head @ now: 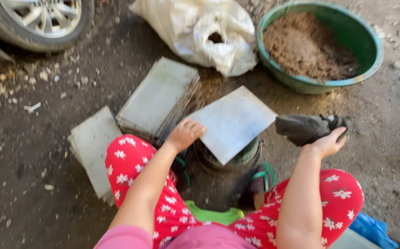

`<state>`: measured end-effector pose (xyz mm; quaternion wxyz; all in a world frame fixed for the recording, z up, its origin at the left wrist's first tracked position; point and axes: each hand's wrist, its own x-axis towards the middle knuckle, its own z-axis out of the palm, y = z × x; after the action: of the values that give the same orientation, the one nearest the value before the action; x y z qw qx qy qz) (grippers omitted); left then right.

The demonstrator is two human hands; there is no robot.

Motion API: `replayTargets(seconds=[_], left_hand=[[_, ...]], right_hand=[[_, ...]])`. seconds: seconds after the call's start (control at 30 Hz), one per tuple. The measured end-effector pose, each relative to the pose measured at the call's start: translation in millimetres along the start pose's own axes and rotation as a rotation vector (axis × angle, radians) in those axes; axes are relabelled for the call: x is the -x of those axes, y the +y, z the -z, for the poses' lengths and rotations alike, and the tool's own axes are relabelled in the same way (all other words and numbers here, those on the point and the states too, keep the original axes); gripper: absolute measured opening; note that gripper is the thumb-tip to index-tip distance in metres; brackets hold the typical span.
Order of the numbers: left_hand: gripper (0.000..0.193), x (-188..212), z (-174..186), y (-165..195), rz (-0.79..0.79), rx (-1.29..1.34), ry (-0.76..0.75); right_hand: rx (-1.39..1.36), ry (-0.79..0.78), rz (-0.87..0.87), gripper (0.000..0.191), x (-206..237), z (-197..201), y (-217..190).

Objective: The person sits on a small stool and wipes rectangular tiles with a dark cloth. They pick up tiles from a stack, wipe both sides, and place them on a separate pile. A green basin with sand and a white sack are nearby.

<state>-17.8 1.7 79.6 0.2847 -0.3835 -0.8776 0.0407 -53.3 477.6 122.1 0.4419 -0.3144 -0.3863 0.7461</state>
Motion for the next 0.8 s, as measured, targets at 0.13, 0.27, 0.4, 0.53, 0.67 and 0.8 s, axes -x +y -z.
replayTargets(seconds=[0.13,0.27,0.4,0.53,0.67,0.8], left_hand=[[0.046,29,-14,2,0.196,0.018,-0.111],[0.045,24,-16,19,0.662,0.126,-0.113],[0.072,7,-40,65,1.578,0.467,0.403],[0.048,15,-68,115,2.01,1.82,0.29],[0.036,18,-86,121,1.724,1.941,0.567],[0.037,22,-89,113,1.895,1.844,0.593]], right_hand=[[-0.061,-0.129,-0.055,0.059,-3,0,6],[-0.04,-0.32,-0.08,0.054,15,-14,-1],[0.154,-0.673,-0.112,0.047,65,-43,-13],[0.591,-0.974,0.01,0.04,144,-85,1],[0.989,-1.632,0.598,0.027,247,-96,44],[1.206,-1.711,0.968,0.044,309,-69,94]])
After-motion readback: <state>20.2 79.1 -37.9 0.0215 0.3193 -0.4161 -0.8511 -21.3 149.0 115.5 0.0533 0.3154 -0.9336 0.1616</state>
